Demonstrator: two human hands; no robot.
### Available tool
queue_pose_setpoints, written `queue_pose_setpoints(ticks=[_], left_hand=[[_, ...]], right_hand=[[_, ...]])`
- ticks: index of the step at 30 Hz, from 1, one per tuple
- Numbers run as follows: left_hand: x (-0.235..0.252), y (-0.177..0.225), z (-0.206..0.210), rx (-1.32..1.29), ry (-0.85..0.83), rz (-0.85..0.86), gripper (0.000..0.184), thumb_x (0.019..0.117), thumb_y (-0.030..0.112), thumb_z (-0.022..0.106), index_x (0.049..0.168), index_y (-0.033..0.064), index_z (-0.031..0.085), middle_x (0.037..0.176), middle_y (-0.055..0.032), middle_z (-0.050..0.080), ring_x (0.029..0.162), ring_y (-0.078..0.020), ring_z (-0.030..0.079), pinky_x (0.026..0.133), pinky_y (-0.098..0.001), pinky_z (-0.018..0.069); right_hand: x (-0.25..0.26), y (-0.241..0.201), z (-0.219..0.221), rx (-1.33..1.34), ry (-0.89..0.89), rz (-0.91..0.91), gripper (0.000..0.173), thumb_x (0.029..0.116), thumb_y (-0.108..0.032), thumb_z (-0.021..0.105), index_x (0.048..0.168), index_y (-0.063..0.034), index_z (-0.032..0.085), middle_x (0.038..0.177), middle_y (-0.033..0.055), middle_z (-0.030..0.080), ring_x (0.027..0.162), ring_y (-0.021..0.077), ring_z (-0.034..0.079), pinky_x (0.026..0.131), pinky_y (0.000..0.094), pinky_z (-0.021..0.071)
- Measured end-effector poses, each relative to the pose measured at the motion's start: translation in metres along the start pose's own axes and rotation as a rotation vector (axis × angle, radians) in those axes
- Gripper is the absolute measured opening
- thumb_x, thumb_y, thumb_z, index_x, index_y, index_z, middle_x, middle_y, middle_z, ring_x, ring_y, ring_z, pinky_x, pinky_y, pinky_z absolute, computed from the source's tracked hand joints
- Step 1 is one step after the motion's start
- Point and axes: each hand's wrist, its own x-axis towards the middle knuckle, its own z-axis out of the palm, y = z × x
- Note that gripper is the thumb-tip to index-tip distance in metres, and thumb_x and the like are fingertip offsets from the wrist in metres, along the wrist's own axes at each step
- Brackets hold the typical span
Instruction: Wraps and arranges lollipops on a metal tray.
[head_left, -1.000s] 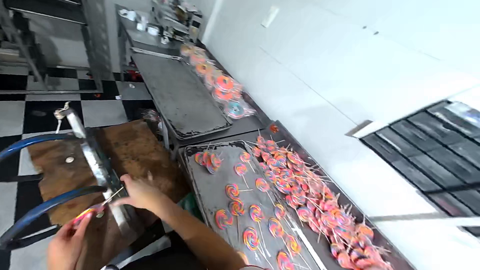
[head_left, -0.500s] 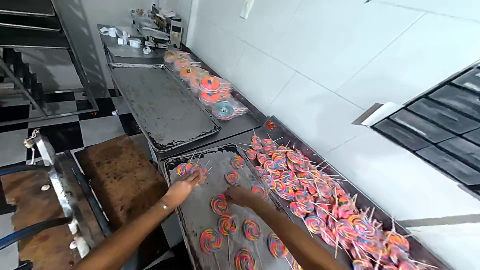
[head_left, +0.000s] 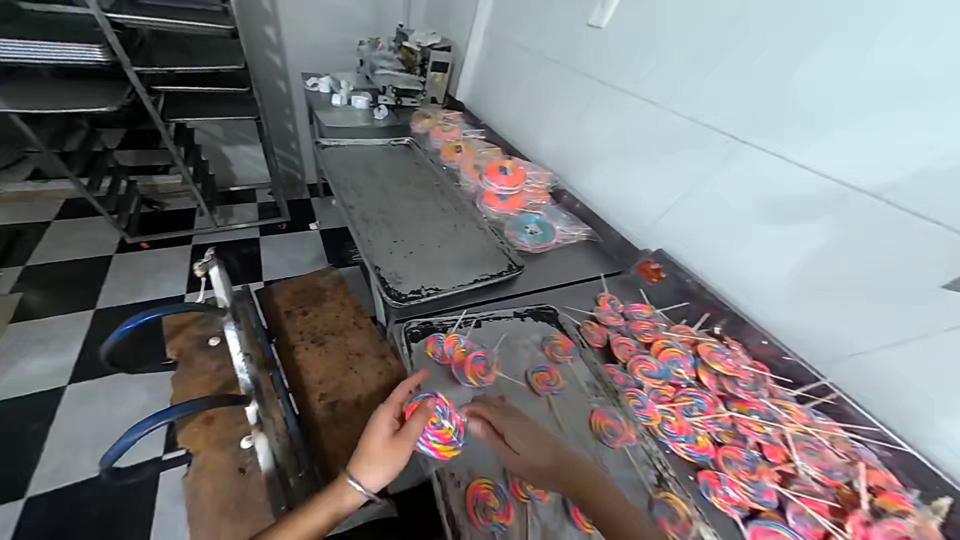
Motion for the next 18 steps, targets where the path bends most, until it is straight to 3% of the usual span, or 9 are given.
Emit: queue_pose_setpoints(ticks=[3, 6, 8, 11, 13, 14, 16, 17, 18], left_hand=[[-0.043, 0.013, -0.037, 0.009, 0.005, 0.008, 0.046, 0.1043, 0.018, 0.058, 0.148, 0.0047, 0.048, 0.133, -0.0113, 0.065, 0.104, -0.0181, 0.072, 0.084, -0.0354, 0.0638], [-0.084, -0.004, -0.081, 0.695, -0.053, 0.587, 0.075, 0.0924, 0.039, 0.075, 0.152, 0.0048, 0.045, 0.163, -0.0172, 0.036, 0.141, -0.0176, 0.050, 0.110, -0.0330, 0.0499], [-0.101, -0.017, -0.106, 1.157, 0.145, 0.809, 0.048, 0.0951, 0.051, 0.066, 0.136, 0.0256, 0.064, 0.149, -0.0073, 0.057, 0.131, -0.0272, 0.059, 0.100, -0.0432, 0.0544], [-0.129, -0.016, -0.113, 0.499, 0.310, 0.222, 0.024, 0.1030, 0.026, 0.061, 0.104, 0.0094, 0.079, 0.097, 0.0064, 0.078, 0.089, 0.0001, 0.072, 0.081, -0.0190, 0.0576], [-0.138, -0.004, -0.113, -0.159, 0.384, -0.199, 0.041, 0.1113, 0.033, 0.042, 0.101, 0.0029, 0.067, 0.071, -0.0035, 0.071, 0.054, -0.0076, 0.066, 0.050, -0.0207, 0.0549], [-0.147, -0.007, -0.116, -0.289, 0.406, -0.175, 0.034, 0.1108, 0.032, 0.044, 0.113, 0.0043, 0.064, 0.078, -0.0039, 0.072, 0.057, -0.0085, 0.067, 0.051, -0.0223, 0.0564], [-0.169, -0.027, -0.136, 0.031, 0.313, 0.248, 0.053, 0.1039, 0.020, 0.058, 0.148, -0.0033, 0.041, 0.131, -0.0048, 0.067, 0.111, -0.0057, 0.069, 0.093, -0.0244, 0.0593], [-0.173, -0.039, -0.151, 0.416, 0.304, 0.446, 0.066, 0.1000, 0.031, 0.067, 0.149, -0.0054, 0.042, 0.151, -0.0112, 0.052, 0.136, -0.0122, 0.053, 0.113, -0.0312, 0.0469], [-0.175, -0.050, -0.162, 0.758, 0.378, 0.547, 0.058, 0.0977, 0.040, 0.067, 0.141, 0.0032, 0.057, 0.150, -0.0160, 0.054, 0.139, -0.0237, 0.052, 0.114, -0.0419, 0.0461]], right_hand=[[0.026, -0.025, 0.016, 0.012, 0.000, -0.136, 0.036, 0.1087, -0.023, 0.048, 0.107, 0.0036, 0.071, 0.096, 0.0191, 0.072, 0.093, 0.0322, 0.070, 0.089, 0.0477, 0.0562], [0.052, -0.035, 0.027, 0.155, -0.095, -0.197, 0.034, 0.1072, -0.025, 0.051, 0.103, -0.0012, 0.075, 0.082, 0.0075, 0.072, 0.071, 0.0111, 0.065, 0.071, 0.0286, 0.0553], [0.071, -0.049, 0.041, 0.251, -0.210, -0.252, 0.030, 0.1052, -0.023, 0.056, 0.105, -0.0001, 0.076, 0.086, 0.0073, 0.075, 0.075, 0.0074, 0.068, 0.075, 0.0256, 0.0571], [0.095, -0.079, 0.071, -0.067, -0.063, -0.540, 0.025, 0.1053, -0.018, 0.056, 0.103, -0.0022, 0.075, 0.088, 0.0111, 0.074, 0.086, 0.0219, 0.072, 0.085, 0.0354, 0.0582], [0.110, -0.094, 0.085, -0.347, 0.092, -0.704, 0.020, 0.1053, -0.019, 0.055, 0.105, -0.0097, 0.073, 0.088, 0.0052, 0.072, 0.088, 0.0207, 0.071, 0.085, 0.0329, 0.0582], [0.115, -0.100, 0.091, -0.357, 0.103, -0.714, 0.019, 0.1052, -0.018, 0.055, 0.105, -0.0102, 0.072, 0.087, 0.0049, 0.071, 0.087, 0.0205, 0.070, 0.084, 0.0328, 0.0581], [0.123, -0.111, 0.099, -0.155, -0.022, -0.616, 0.023, 0.1055, -0.017, 0.055, 0.105, -0.0046, 0.075, 0.089, 0.0095, 0.075, 0.087, 0.0227, 0.073, 0.086, 0.0360, 0.0586], [0.127, -0.116, 0.103, -0.072, -0.098, -0.574, 0.025, 0.1054, -0.015, 0.054, 0.106, -0.0016, 0.075, 0.091, 0.0120, 0.076, 0.088, 0.0243, 0.074, 0.089, 0.0382, 0.0585], [0.132, -0.120, 0.111, -0.076, -0.127, -0.571, 0.024, 0.1053, -0.014, 0.054, 0.108, -0.0013, 0.075, 0.094, 0.0126, 0.076, 0.091, 0.0253, 0.074, 0.091, 0.0388, 0.0582]])
